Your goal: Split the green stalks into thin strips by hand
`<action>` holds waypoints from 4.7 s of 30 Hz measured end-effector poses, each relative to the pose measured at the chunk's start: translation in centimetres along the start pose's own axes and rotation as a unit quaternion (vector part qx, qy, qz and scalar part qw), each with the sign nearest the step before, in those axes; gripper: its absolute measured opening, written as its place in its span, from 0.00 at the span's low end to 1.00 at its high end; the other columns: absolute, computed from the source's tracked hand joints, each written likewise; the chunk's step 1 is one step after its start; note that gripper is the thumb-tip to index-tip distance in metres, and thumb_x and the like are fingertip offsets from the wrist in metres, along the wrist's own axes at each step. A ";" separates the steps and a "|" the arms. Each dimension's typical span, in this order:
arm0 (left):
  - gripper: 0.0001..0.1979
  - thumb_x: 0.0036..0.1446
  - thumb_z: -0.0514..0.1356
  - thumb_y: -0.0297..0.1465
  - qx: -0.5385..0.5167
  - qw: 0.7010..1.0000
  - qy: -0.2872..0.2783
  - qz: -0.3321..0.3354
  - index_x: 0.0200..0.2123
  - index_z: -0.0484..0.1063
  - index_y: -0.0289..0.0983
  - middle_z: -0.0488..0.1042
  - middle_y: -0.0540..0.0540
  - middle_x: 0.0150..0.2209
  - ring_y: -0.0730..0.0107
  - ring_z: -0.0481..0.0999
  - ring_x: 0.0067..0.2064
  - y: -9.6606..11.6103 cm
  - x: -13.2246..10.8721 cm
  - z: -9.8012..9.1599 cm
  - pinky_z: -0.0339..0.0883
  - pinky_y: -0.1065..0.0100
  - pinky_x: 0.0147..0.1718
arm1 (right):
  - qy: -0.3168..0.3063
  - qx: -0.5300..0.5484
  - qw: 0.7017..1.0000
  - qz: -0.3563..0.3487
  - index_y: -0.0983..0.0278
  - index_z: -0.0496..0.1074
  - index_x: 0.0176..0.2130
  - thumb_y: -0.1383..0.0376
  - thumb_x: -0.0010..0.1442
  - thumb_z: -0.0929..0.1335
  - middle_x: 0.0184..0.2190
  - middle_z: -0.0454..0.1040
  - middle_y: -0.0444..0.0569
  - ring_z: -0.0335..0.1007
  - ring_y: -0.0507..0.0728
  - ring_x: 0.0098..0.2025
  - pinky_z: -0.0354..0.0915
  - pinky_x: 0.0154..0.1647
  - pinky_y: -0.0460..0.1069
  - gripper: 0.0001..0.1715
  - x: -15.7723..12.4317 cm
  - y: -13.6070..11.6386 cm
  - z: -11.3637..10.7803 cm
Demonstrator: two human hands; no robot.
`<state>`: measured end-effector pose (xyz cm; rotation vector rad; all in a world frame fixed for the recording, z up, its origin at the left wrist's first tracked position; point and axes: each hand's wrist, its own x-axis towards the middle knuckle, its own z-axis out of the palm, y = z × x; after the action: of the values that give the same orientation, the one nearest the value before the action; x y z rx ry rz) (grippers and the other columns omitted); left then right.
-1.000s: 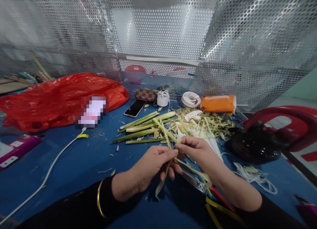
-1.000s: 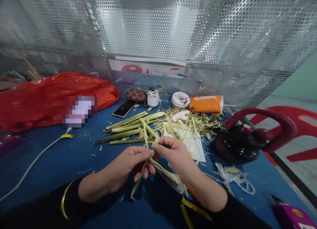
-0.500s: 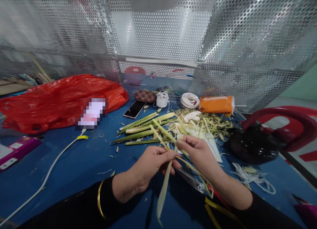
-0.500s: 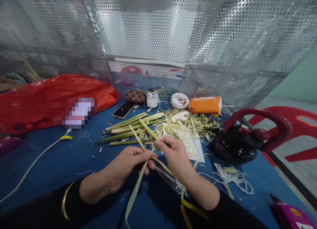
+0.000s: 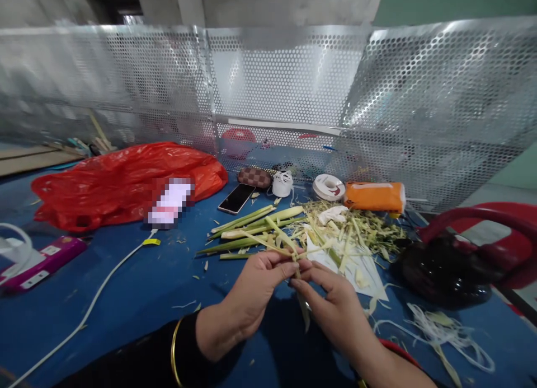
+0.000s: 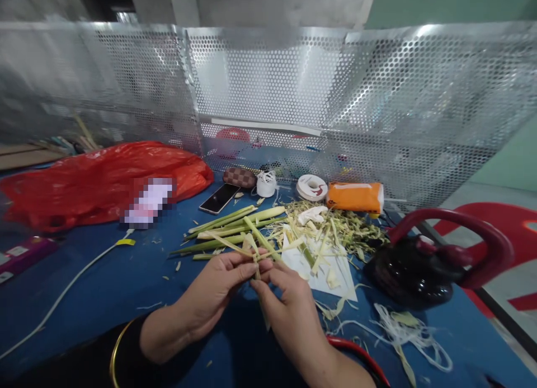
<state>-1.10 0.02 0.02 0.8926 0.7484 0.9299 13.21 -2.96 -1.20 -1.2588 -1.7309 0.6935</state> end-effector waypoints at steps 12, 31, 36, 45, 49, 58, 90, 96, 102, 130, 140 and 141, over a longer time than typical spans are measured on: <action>0.08 0.47 0.67 0.27 -0.026 1.000 0.007 -0.002 0.34 0.79 0.33 0.79 0.43 0.35 0.66 0.75 0.42 0.2 0.2 0.2 0.63 0.68 0.47 | -0.057 -0.068 0.994 -0.058 0.61 0.69 0.25 0.67 0.61 0.64 0.30 0.73 0.48 0.69 0.57 0.38 0.63 0.39 0.50 0.13 -0.2 0.0 -0.8; 0.12 0.47 0.65 0.36 0.134 0.989 0.062 -0.021 0.30 0.73 0.32 0.70 0.53 0.20 0.81 0.62 0.18 0.2 0.5 0.2 0.52 0.76 0.16 | 0.016 -0.310 0.918 -0.247 0.63 0.65 0.24 0.73 0.62 0.61 0.19 0.64 0.42 0.59 0.52 0.25 0.57 0.46 0.53 0.16 0.1 -0.6 -2.1; 0.13 0.47 0.65 0.37 0.160 0.985 0.051 -0.030 0.31 0.74 0.32 0.69 0.54 0.20 0.80 0.62 0.18 0.7 0.7 -0.2 0.54 0.76 0.16 | -0.015 -0.302 0.918 -0.257 0.63 0.66 0.24 0.73 0.62 0.60 0.20 0.66 0.44 0.59 0.53 0.26 0.57 0.43 0.53 0.16 0.1 -1.4 -2.5; 0.17 0.51 0.60 0.44 0.206 0.964 -0.105 -0.133 0.25 0.71 0.34 0.73 0.50 0.24 0.80 0.64 0.20 0.9 0.0 -0.4 0.53 0.76 0.16 | 0.008 -0.169 0.983 -0.071 0.61 0.76 0.37 0.61 0.61 0.65 0.36 0.74 0.50 0.68 0.59 0.40 0.59 0.42 0.55 0.11 1.1 -1.2 -4.5; 0.11 0.51 0.59 0.36 0.260 0.946 -0.141 -0.134 0.22 0.71 0.35 0.69 0.53 0.20 0.81 0.60 0.17 0.8 -0.4 0.2 0.50 0.76 0.16 | -0.080 0.060 0.990 0.096 0.62 0.74 0.28 0.59 0.54 0.68 0.27 0.73 0.45 0.68 0.55 0.32 0.62 0.35 0.50 0.09 1.4 -0.6 -2.9; 0.13 0.50 0.59 0.34 0.283 0.941 -0.147 -0.115 0.17 0.71 0.35 0.69 0.52 0.17 0.80 0.60 0.18 0.1 -0.4 0.0 0.53 0.74 0.19 | 0.015 0.141 0.979 0.148 0.63 0.67 0.22 0.62 0.50 0.69 0.21 0.68 0.42 0.62 0.52 0.26 0.60 0.27 0.47 0.09 0.7 -0.6 -1.5; 0.16 0.51 0.64 0.40 0.044 0.993 -0.005 -0.110 0.35 0.78 0.33 0.78 0.45 0.28 0.73 0.75 0.31 0.9 0.0 0.0 0.64 0.73 0.33 | 0.143 -0.180 0.959 -0.166 0.60 0.73 0.42 0.66 0.61 0.65 0.41 0.76 0.52 0.69 0.61 0.46 0.59 0.50 0.58 0.09 2.1 0.5 -4.9; 0.12 0.52 0.65 0.31 -0.040 0.998 0.047 -0.023 0.41 0.78 0.34 0.80 0.43 0.36 0.71 0.76 0.40 1.3 0.4 -0.3 0.64 0.72 0.45 | 0.256 0.065 0.963 0.060 0.61 0.71 0.32 0.59 0.60 0.66 0.28 0.73 0.47 0.69 0.57 0.34 0.64 0.37 0.51 0.09 1.8 0.9 -4.6; 0.11 0.49 0.67 0.29 -0.084 0.994 0.074 0.013 0.37 0.77 0.34 0.80 0.44 0.34 0.69 0.77 0.39 1.0 0.3 0.1 0.66 0.70 0.44 | -0.121 0.230 0.945 0.199 0.65 0.76 0.33 0.60 0.53 0.70 0.27 0.76 0.48 0.71 0.56 0.32 0.65 0.37 0.51 0.10 1.2 0.9 -1.2; 0.10 0.45 0.69 0.33 -0.041 0.994 0.096 -0.013 0.28 0.76 0.32 0.76 0.47 0.25 0.73 0.73 0.29 -0.6 0.8 -0.3 0.66 0.73 0.34 | -0.108 -0.034 0.994 0.004 0.62 0.59 0.20 0.62 0.62 0.62 0.19 0.61 0.41 0.57 0.51 0.24 0.55 0.27 0.46 0.19 -0.5 0.5 0.4; 0.14 0.49 0.67 0.37 0.006 0.995 0.043 -0.086 0.34 0.76 0.32 0.75 0.49 0.26 0.78 0.72 0.25 -0.2 0.4 -0.3 0.66 0.75 0.30 | 0.095 0.291 0.938 0.165 0.63 0.72 0.29 0.57 0.55 0.71 0.25 0.72 0.43 0.69 0.52 0.29 0.65 0.35 0.49 0.12 1.1 0.9 -1.1; 0.13 0.48 0.68 0.36 0.012 0.996 0.047 -0.081 0.33 0.76 0.32 0.74 0.50 0.25 0.79 0.71 0.25 -0.3 0.5 -0.4 0.65 0.75 0.29 | 0.086 0.282 0.942 0.159 0.64 0.72 0.27 0.58 0.55 0.71 0.23 0.72 0.43 0.69 0.52 0.28 0.65 0.35 0.49 0.12 1.1 0.9 -1.1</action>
<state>-1.11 0.45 -0.47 0.7999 0.9008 0.8242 14.47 -1.70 -1.04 -1.1492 -1.0771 1.1372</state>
